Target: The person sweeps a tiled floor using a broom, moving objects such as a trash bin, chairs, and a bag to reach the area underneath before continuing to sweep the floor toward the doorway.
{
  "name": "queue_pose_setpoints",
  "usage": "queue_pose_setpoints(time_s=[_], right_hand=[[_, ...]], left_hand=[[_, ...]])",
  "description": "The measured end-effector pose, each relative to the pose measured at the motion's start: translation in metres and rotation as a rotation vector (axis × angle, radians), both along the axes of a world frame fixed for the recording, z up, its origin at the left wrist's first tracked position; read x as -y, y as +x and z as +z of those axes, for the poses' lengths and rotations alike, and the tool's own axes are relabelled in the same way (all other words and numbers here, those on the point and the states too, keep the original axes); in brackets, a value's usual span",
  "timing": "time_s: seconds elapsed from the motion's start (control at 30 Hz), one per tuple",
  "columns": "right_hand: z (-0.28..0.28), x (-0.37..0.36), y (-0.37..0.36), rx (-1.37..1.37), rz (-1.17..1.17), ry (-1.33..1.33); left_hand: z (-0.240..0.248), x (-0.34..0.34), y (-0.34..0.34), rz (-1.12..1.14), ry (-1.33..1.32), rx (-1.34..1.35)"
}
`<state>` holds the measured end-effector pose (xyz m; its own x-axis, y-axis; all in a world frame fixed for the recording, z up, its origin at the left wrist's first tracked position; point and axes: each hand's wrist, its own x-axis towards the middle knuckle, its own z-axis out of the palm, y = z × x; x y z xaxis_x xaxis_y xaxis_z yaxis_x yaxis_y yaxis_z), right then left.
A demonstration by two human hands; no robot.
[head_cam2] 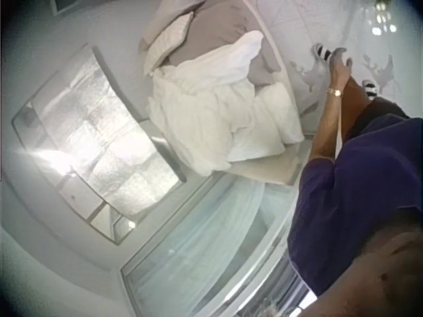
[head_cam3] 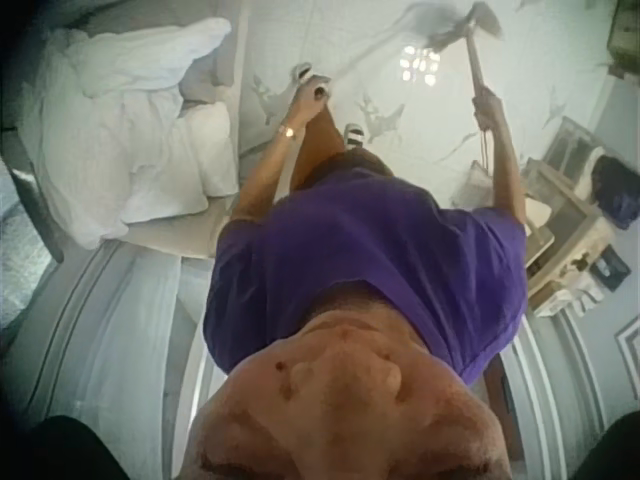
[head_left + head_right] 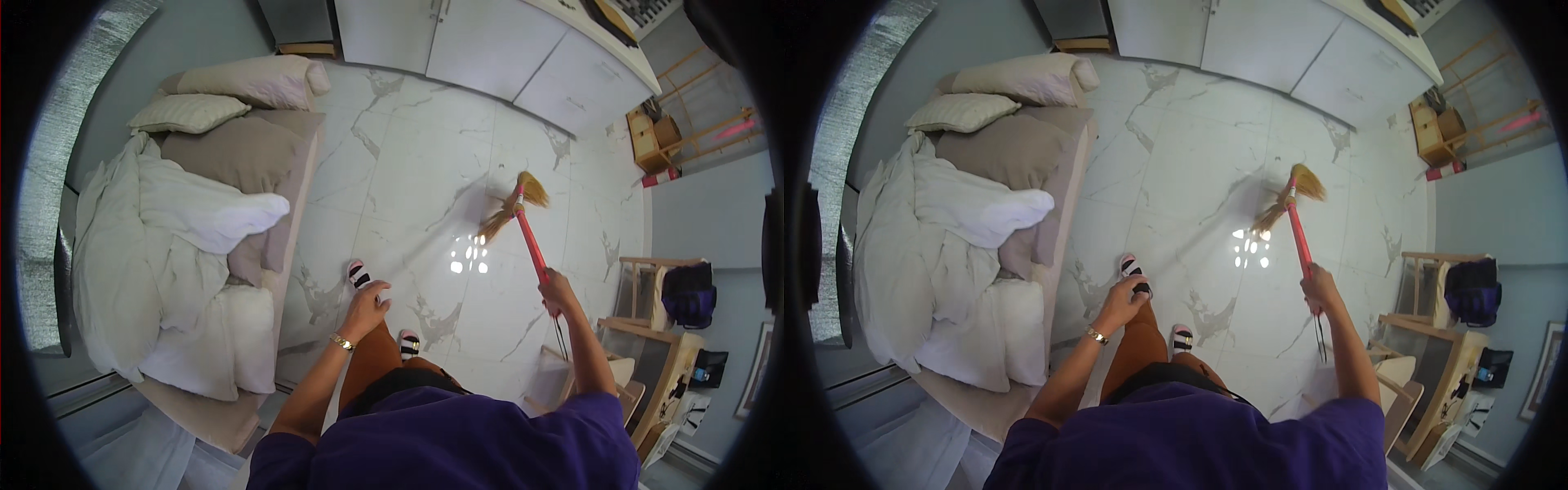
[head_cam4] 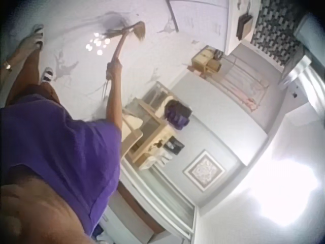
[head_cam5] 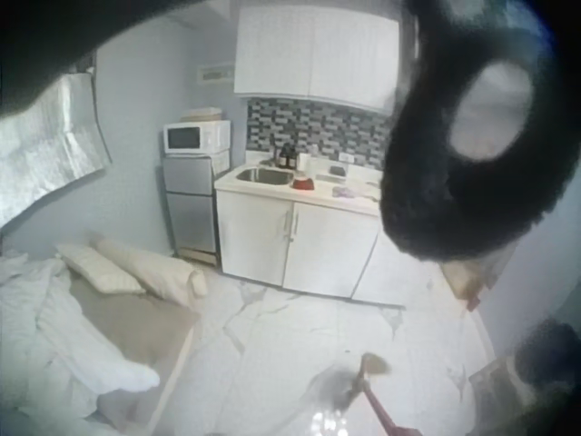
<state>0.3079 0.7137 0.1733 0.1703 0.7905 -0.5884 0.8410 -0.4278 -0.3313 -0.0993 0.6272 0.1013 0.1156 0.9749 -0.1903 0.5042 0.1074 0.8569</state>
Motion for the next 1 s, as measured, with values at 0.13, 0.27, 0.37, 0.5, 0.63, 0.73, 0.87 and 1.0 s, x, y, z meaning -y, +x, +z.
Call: queue_pose_setpoints(time_s=[0.13, 0.27, 0.37, 0.5, 0.63, 0.73, 0.87, 1.0], right_hand=[[0.061, -0.013, -0.052, -0.509, -0.269, 0.001], [0.087, -0.049, -0.169, -0.884, -0.307, -0.202], [0.076, -0.106, -0.247, -0.816, -0.12, -0.297], [-0.065, -0.182, -0.313, -0.945, -0.018, -0.088], [-0.133, -0.265, -0.335, -0.895, -0.035, -0.227], [-0.162, -0.311, -0.294, -0.578, 0.087, 0.165], [-0.066, -0.378, -0.273, -0.557, 0.146, -0.28], [0.019, -0.441, -0.222, -0.335, 0.021, -0.366]], left_hand=[[-0.002, -0.08, 0.009, -0.063, 0.127, 0.143], [0.019, -0.168, -0.008, -0.163, -0.111, 0.183], [0.015, -0.225, -0.018, 0.142, -0.774, 0.463], [-0.055, -0.285, -0.025, 0.389, -0.781, 0.504], [-0.132, -0.352, -0.035, 0.733, -0.937, 0.768], [-0.173, -0.411, 0.009, 0.319, -0.865, 0.66], [-0.165, -0.437, 0.06, -0.495, -0.025, 0.334], [-0.063, -0.51, 0.127, 0.216, -1.031, 1.124]])
